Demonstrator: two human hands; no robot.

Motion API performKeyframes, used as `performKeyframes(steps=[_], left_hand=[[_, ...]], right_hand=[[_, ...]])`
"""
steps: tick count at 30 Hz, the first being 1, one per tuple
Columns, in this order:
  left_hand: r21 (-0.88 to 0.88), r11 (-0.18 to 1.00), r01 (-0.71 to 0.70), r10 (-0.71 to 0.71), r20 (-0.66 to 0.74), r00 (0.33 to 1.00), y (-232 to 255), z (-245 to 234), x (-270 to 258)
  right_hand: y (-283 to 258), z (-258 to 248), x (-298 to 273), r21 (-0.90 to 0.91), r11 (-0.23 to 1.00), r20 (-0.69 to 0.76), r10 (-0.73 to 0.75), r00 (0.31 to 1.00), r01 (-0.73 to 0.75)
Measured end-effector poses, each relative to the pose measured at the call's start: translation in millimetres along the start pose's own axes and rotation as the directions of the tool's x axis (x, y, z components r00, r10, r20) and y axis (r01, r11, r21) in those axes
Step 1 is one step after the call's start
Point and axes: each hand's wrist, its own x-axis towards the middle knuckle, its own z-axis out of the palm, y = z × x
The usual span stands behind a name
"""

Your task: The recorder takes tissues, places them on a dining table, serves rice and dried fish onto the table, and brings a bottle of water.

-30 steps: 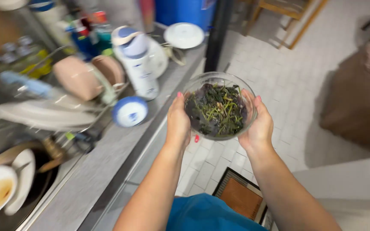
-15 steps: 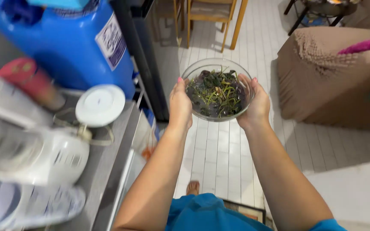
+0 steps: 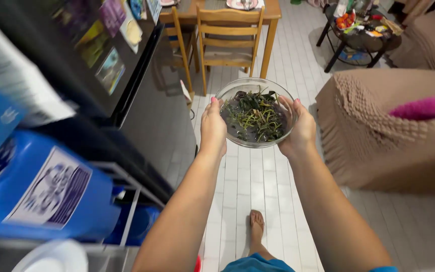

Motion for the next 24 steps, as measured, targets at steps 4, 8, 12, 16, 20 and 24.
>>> performKeyframes(steps=[4, 8, 12, 16, 20, 24], left_hand=[[0.054, 0.998, -0.014, 0.016, -0.028, 0.999, -17.2, 42.1, 96.2], [-0.051, 0.998, -0.037, 0.036, -0.025, 0.999, -35.9, 89.1, 213.2], [-0.001, 1.000, -0.004, 0.004, -0.074, 0.997, -41.3, 119.7, 304.8], [0.019, 0.998, -0.059, 0.060, -0.061, 0.996, -50.8, 139.2, 409.2], [0.062, 0.997, -0.038, 0.042, -0.071, 0.997, -59.5, 149.8, 511.7], [0.083, 0.986, -0.145, 0.148, -0.027, 0.989, -68.2, 160.8, 632.6]], right_hand=[[-20.3, 4.6, 107.5, -0.011, 0.999, 0.019, 0.031, 0.999, -0.031], [-54.6, 21.3, 230.0, -0.030, 0.999, 0.031, 0.041, 0.999, -0.040], [-57.0, 24.0, 340.2, -0.021, 0.998, 0.060, 0.057, 0.997, -0.056], [-56.2, 39.8, 445.7, 0.023, 0.998, 0.076, 0.065, 0.995, -0.067], [-45.3, 57.5, 553.5, 0.021, 0.998, 0.076, 0.063, 0.995, -0.065], [-28.7, 74.4, 665.1, 0.025, 0.999, 0.074, 0.044, 0.996, -0.046]])
